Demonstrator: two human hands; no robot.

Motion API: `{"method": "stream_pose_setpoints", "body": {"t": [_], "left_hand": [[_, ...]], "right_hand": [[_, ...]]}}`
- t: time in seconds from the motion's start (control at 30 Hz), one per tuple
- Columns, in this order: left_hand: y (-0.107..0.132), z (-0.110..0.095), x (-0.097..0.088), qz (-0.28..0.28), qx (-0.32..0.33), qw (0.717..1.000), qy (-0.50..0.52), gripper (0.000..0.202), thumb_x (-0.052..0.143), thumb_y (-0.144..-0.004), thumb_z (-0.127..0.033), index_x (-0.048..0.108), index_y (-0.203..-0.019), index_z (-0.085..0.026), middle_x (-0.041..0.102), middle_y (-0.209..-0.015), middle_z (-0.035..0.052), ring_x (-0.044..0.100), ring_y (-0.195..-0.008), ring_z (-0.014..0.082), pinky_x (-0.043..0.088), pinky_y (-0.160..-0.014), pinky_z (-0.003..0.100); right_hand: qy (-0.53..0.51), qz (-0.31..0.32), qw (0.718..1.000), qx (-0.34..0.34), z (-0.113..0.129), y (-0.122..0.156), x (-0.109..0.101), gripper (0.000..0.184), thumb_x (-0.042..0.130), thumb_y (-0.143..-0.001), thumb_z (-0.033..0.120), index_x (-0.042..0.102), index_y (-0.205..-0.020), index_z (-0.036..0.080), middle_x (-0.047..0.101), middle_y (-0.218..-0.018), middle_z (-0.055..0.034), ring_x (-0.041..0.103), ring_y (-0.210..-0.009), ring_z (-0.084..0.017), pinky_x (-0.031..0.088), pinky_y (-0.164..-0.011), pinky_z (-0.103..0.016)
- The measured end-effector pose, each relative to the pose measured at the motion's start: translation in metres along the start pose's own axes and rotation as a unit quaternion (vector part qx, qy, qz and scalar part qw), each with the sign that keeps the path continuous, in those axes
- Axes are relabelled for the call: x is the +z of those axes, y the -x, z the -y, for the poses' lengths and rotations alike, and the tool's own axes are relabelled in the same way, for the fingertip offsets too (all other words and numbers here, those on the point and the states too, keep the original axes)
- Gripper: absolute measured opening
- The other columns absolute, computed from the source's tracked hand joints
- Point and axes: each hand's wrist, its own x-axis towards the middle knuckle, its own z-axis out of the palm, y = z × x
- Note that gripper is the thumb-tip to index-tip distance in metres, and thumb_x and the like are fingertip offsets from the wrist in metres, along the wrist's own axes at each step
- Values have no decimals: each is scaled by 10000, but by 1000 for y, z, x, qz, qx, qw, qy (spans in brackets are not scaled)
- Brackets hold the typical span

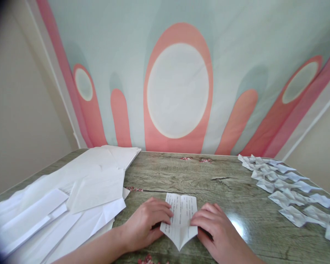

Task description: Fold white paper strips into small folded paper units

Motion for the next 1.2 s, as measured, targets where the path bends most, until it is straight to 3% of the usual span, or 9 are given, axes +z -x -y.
{"method": "stream_pose_setpoints", "body": {"t": [0.2, 0.33, 0.6, 0.67, 0.73, 0.83, 0.97, 1.07, 1.2], "left_hand": [[-2, -4, -3, 2, -72, 997, 20, 206, 444, -900, -272, 596, -796, -180, 636, -758, 26, 582, -723, 145, 397, -737, 242], [-5, 0, -2, -22, -135, 990, 28, 373, 408, -910, -307, 469, -571, -162, 450, -539, -26, 430, -515, 96, 337, -563, 200], [-10, 7, 7, -77, -234, 967, 62, 391, 445, -877, -340, 472, -538, -149, 380, -510, -47, 359, -500, 86, 275, -481, 204], [-11, 8, 7, -93, -241, 961, 99, 252, 453, -872, -309, 576, -724, -147, 494, -578, -34, 453, -533, 99, 339, -502, 199], [-11, 6, 6, -124, -232, 956, 128, 235, 473, -858, -253, 532, -1062, -152, 613, -811, 15, 561, -650, 125, 428, -569, 213], [-9, -4, 0, -173, -166, 970, 42, 478, 521, -829, -223, 361, -1276, -170, 468, -1275, 129, 508, -1089, 212, 446, -866, 336], [-7, -27, -6, -21, -28, 995, -92, 442, 478, -880, -335, 393, -1293, -203, 339, -1414, 79, 265, -1310, 230, 220, -1079, 419], [-6, -36, -5, 75, 5, 990, -120, 635, 397, -880, -531, 282, -1379, -156, 243, -1458, 95, 181, -1343, 243, 160, -1104, 408], [-3, -32, -1, 116, -5, 987, -107, 712, 302, -876, -603, 210, -1412, -144, 201, -1465, 111, 148, -1350, 255, 126, -1111, 415]], "right_hand": [[-56, -21, 997, 46, 0, -2, 4, 315, 377, -930, 296, 611, -738, 210, 632, -790, -25, 567, -789, -170, 391, -799, -340], [-86, -34, 992, 91, -2, -2, 7, 331, 387, -917, 329, 582, -683, 199, 623, -775, -35, 564, -791, -185, 404, -778, -311], [-131, -90, 975, 154, -15, -10, 18, 369, 385, -896, 390, 479, -593, 202, 550, -741, -17, 547, -694, -160, 425, -649, -265], [-133, -96, 974, 155, -19, -13, 19, 361, 404, -885, 390, 460, -580, 204, 536, -728, -13, 541, -681, -158, 424, -643, -267], [-127, -93, 975, 159, -21, -15, 19, 350, 413, -879, 384, 457, -582, 205, 526, -711, -10, 536, -668, -158, 421, -636, -272], [-127, -85, 975, 161, -22, -17, 18, 335, 412, -880, 372, 483, -600, 202, 549, -731, -22, 540, -678, -165, 421, -641, -283], [-134, -90, 976, 147, -23, -18, 18, 320, 403, -884, 363, 514, -632, 199, 579, -771, -39, 552, -719, -176, 429, -673, -293], [-120, -96, 978, 140, -23, -19, 19, 337, 403, -881, 353, 472, -588, 202, 549, -712, -20, 545, -683, -163, 428, -658, -281], [-95, -96, 981, 142, -22, -20, 18, 321, 420, -869, 329, 449, -576, 202, 517, -682, -4, 528, -650, -149, 424, -636, -272]]}}
